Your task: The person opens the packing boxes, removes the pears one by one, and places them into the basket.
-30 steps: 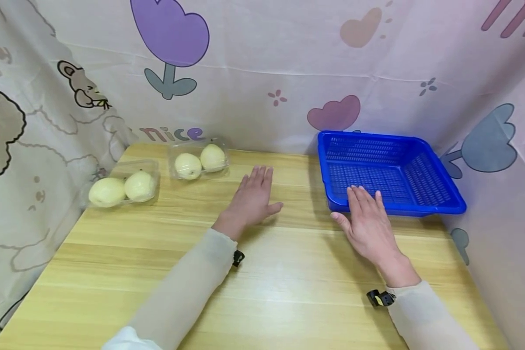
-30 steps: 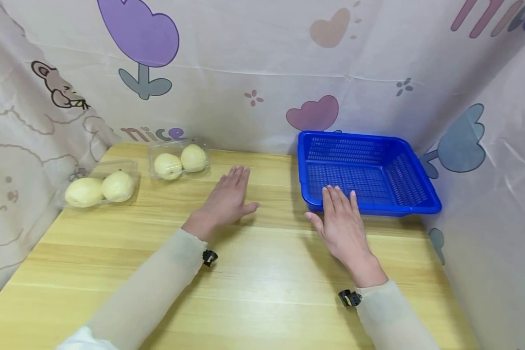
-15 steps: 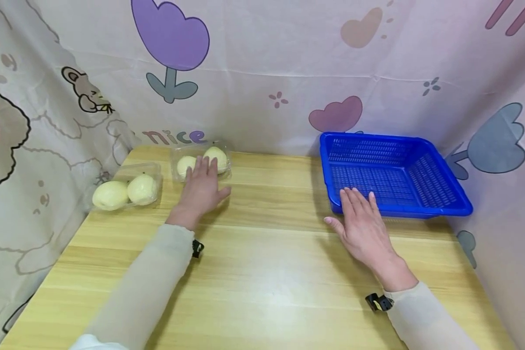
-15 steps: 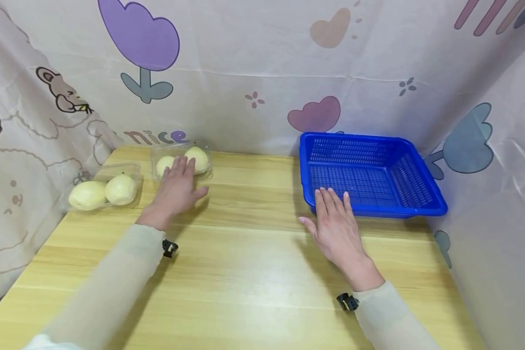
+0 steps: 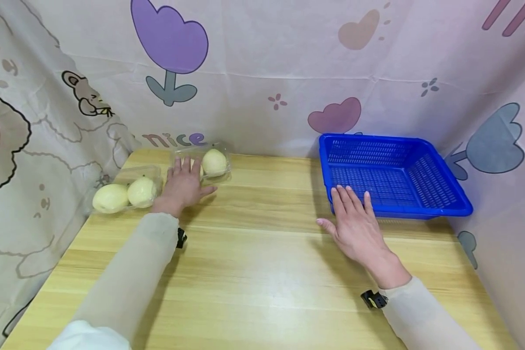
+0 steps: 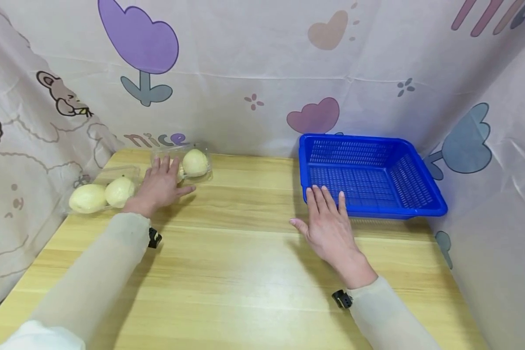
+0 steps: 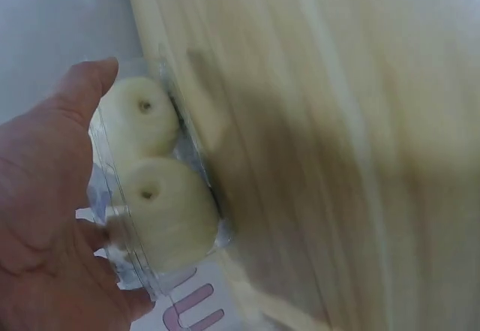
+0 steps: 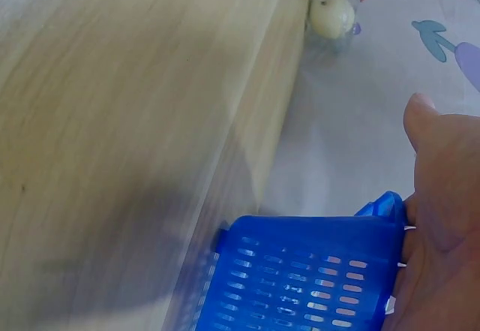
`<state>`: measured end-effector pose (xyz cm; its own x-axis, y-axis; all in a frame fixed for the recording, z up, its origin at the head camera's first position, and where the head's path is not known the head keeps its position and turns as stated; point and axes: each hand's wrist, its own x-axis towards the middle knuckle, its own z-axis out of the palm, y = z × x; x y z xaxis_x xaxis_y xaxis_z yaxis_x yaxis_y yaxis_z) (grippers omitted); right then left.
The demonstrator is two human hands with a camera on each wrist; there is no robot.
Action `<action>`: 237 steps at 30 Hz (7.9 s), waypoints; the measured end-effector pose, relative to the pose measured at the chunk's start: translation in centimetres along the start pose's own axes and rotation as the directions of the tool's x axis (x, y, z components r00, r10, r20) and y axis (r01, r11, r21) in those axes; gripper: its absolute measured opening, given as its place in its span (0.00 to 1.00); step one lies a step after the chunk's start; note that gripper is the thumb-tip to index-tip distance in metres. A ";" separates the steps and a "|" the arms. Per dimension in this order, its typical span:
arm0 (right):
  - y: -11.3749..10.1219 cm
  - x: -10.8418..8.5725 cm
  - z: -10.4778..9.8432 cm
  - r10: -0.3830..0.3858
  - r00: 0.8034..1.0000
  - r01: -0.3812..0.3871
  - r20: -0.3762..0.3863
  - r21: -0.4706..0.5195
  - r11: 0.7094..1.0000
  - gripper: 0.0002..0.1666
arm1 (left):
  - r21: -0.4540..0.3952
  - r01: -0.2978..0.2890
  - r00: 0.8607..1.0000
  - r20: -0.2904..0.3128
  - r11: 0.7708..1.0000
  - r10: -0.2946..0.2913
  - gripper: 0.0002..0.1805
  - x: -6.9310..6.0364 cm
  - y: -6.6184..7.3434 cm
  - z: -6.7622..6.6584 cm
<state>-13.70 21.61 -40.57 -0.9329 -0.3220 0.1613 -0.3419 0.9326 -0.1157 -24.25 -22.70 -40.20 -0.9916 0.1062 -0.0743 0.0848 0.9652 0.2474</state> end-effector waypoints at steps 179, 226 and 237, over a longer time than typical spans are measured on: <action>-8.9 0.3 4.3 -0.205 0.979 0.205 0.002 0.037 0.978 0.54 | -0.926 0.279 0.925 0.330 -0.253 -0.190 0.16 -13.3 9.9 8.9; -8.4 0.5 3.7 -0.232 0.969 0.220 0.086 0.132 0.966 0.60 | -0.929 0.326 0.941 0.336 -0.176 -0.032 0.16 -13.0 13.5 10.2; -7.9 0.6 3.9 -0.194 0.981 0.182 0.016 0.272 0.945 0.49 | -0.939 0.294 0.951 0.306 -0.177 -0.045 0.14 -13.1 13.6 10.4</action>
<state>-11.99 13.37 -43.37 -0.8505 -0.4993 0.1651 -0.5240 0.7782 -0.3462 -9.08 -8.47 -45.85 -0.9166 0.1305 -0.3779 -0.3988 -0.3645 0.8415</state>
